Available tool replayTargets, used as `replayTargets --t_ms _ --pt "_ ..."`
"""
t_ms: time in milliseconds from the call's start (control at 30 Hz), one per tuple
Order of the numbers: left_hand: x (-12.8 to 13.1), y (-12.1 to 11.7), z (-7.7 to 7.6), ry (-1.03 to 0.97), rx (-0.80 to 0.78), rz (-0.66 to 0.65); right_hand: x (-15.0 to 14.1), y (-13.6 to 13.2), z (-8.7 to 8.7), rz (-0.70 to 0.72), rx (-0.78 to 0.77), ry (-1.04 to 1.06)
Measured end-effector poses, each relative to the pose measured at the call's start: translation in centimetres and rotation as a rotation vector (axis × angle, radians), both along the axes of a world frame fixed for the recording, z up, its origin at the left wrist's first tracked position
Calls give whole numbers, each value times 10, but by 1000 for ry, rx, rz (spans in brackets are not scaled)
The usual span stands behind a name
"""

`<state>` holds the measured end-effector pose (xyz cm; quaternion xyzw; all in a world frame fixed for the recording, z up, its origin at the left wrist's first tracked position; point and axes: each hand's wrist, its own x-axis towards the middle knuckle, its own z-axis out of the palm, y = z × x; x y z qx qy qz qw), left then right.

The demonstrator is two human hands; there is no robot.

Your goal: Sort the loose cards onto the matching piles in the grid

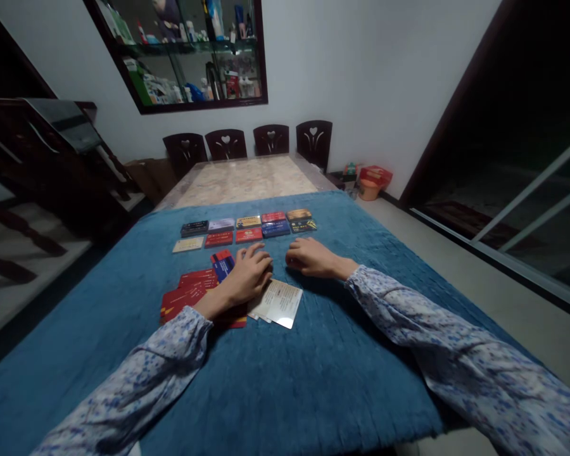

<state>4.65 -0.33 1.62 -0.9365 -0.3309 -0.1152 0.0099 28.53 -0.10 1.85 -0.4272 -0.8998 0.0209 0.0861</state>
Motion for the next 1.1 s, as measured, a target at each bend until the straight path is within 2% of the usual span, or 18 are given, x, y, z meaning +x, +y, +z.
replayTargets --t_ms 167,267,500,867,1100 --pt "-5 -13 -5 -24 -15 -23 -7 -8 0 25 -28 0" --pt "-7 -22 -6 -19 -9 -43 -6 -13 -4 90 -34 24" --pt "-9 -44 2 71 1 -28 -15 -23 -8 101 -61 31" --pt "-8 -48 1 144 3 -18 -49 -44 8 -143 -192 -91" --pt "-3 -50 6 184 -28 -6 -53 -41 17 -267 -305 -142"
